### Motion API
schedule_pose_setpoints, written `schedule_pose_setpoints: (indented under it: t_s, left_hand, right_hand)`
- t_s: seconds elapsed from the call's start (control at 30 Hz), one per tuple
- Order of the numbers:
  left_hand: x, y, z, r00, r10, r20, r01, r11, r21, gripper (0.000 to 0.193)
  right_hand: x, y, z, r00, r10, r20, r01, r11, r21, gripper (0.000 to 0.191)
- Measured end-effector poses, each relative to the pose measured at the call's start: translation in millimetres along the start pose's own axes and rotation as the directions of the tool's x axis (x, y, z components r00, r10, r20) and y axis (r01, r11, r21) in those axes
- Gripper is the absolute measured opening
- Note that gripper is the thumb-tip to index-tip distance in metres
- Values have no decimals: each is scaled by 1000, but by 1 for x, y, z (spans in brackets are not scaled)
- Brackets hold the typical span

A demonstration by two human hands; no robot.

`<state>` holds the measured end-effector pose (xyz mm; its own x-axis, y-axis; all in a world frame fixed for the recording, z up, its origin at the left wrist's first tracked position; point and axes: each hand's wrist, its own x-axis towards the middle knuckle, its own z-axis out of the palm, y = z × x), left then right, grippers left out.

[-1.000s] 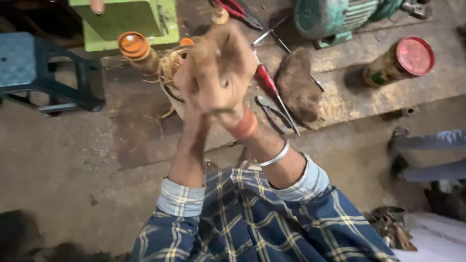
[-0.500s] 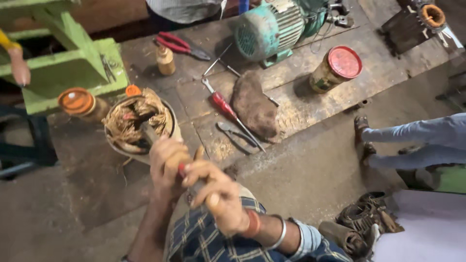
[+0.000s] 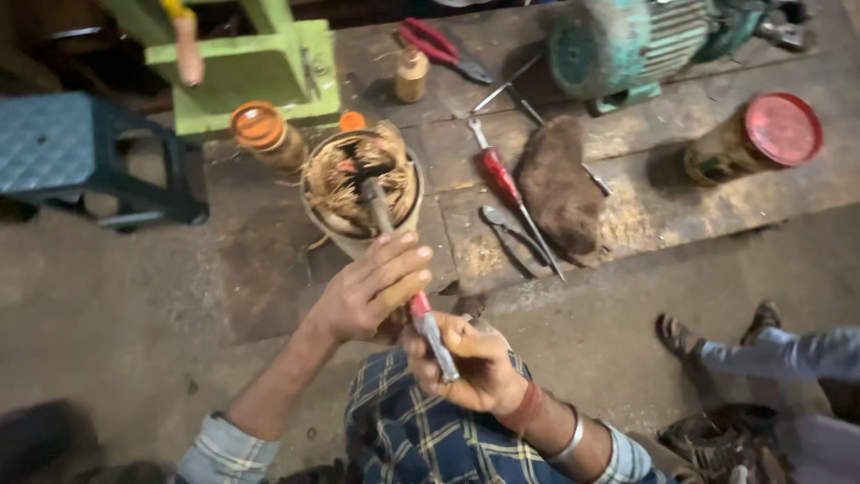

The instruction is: The person uses pliers and a screwdriver to manipulate and adjust copper windings inside a cylindrical metal component on a workbench. They repeatedly pull, cut, and reposition the wires while occasionally using a cloth to wipe the component.

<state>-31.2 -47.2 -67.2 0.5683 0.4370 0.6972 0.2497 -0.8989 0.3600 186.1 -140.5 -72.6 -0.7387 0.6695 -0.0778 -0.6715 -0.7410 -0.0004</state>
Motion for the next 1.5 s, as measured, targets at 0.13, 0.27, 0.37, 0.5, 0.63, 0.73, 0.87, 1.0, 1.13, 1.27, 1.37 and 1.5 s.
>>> schedule_pose_setpoints:
  t_s: [0.13,0.27,0.37,0.5,0.63,0.73,0.87,1.0,1.13,1.27,1.37,1.5]
  left_hand:
    - [6,7,-29,999,-46,-4,45,991,-129,61]
    - [21,-7,-50,905,-316,-285,363,923,130,74]
    - [33,-35,-64,884,-465,-40,465,885,-9,95]
    - [39,-60,-81,779,-585,226,617,780,-104,106]
    - [56,-69,-82,738,-612,284,616,783,85,102]
    - [76,-69,-81,630,-691,353,653,718,240,105]
    - [104,-66,-69,523,-761,384,613,649,452,121]
    - [116,-67,-66,297,-827,477,675,535,508,124]
    - [115,-66,-63,405,-804,436,593,594,544,118]
    - [110,-69,-58,484,-755,442,510,654,559,106]
    - [107,-80,-61,518,-707,481,440,703,558,100]
    - [106,-95,-61,501,-678,538,348,727,592,88]
  right_hand:
    - [18,-1,-21,996,60,65,-65,995,73,49]
    - [33,0,-31,987,162,17,-159,981,-114,24]
    - [53,0,-36,954,24,-299,-207,773,-600,21]
    - [84,-23,-34,970,-238,41,122,338,-933,28]
    - [103,-33,-20,939,-321,126,140,21,-990,43]
    - [103,-24,-10,918,-354,177,228,105,-968,61]
    - [84,-28,-9,812,-465,354,424,52,-904,39]
    - [54,-64,-23,708,-704,59,79,-5,-997,21]
    - [35,-98,-33,546,-827,-135,-289,-35,-957,22]
    - [25,-114,-40,555,-797,-240,-523,-110,-845,44]
    - [26,-118,-45,608,-743,-280,-638,-247,-729,54]
    - [31,-119,-49,718,-674,-174,-535,-373,-758,55]
